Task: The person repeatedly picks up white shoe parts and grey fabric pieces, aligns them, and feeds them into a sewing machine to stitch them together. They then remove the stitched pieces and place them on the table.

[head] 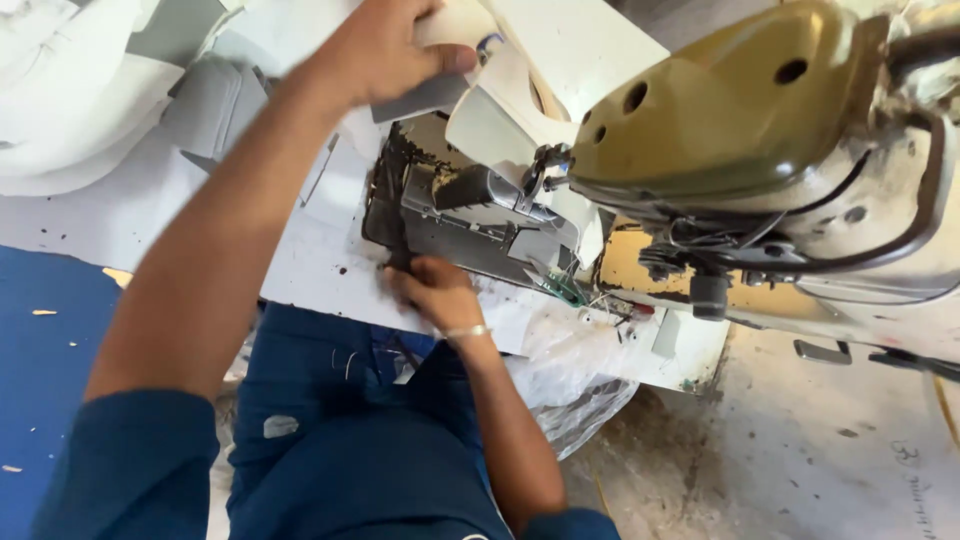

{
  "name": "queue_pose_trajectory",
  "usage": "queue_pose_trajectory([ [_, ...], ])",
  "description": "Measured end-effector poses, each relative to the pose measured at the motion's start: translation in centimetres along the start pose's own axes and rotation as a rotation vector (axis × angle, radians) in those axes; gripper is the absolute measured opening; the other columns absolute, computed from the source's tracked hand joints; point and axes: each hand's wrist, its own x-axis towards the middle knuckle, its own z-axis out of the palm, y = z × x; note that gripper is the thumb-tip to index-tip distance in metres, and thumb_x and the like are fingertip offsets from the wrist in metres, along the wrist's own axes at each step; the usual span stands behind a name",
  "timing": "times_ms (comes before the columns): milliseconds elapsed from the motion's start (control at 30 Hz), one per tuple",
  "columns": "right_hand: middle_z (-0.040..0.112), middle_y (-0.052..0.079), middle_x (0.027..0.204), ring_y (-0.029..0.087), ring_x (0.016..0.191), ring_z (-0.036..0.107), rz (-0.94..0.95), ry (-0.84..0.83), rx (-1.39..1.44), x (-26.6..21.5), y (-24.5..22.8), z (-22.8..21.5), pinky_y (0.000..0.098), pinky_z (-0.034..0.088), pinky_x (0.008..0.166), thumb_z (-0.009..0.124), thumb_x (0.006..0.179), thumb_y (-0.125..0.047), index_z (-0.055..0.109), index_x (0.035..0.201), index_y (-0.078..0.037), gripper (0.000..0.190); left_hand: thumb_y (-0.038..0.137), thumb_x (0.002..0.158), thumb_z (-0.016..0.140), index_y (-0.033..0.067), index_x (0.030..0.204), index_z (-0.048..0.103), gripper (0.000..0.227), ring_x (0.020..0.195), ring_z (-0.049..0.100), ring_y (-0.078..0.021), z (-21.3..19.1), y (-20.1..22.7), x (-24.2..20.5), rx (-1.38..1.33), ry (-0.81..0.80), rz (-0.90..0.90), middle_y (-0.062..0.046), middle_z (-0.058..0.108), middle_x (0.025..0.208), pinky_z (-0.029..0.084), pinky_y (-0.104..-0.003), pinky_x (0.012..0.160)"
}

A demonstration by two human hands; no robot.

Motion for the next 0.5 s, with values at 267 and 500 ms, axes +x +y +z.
queue_pose_trajectory([
  [267, 0.058, 0.003, 0.076, 0.011, 0.064, 0.055, -0.411, 0.207, 0.204, -2.6, -3.2, 1.7, 0.0272, 0.046, 0.056, 0.07, 0.097, -0.039, 0.054, 0.101, -0.006, 0.037, 0.016, 0.103, 0.083, 0.012, 0.134, 0.064, 0.037, 0.102, 0.06, -0.0252, 3.2, 1.0, -7.2, 0.271, 0.672, 0.511, -0.01, 0.068, 0.111, 0.052, -0.041, 0.083],
  [500, 0.06, 0.003, 0.076, 0.012, 0.062, 0.058, -0.539, 0.211, 0.75, 0.8, -4.5, 2.1, 0.0266, 0.047, 0.058, 0.059, 0.107, -0.024, 0.055, 0.105, -0.005, 0.02, 0.008, 0.105, 0.075, 0.0105, 0.125, 0.059, 0.026, 0.096, 0.064, -0.0221, 1.4, 3.5, -6.7, 0.365, 0.701, 0.636, -0.005, 0.067, 0.113, 0.054, -0.034, 0.08],
])
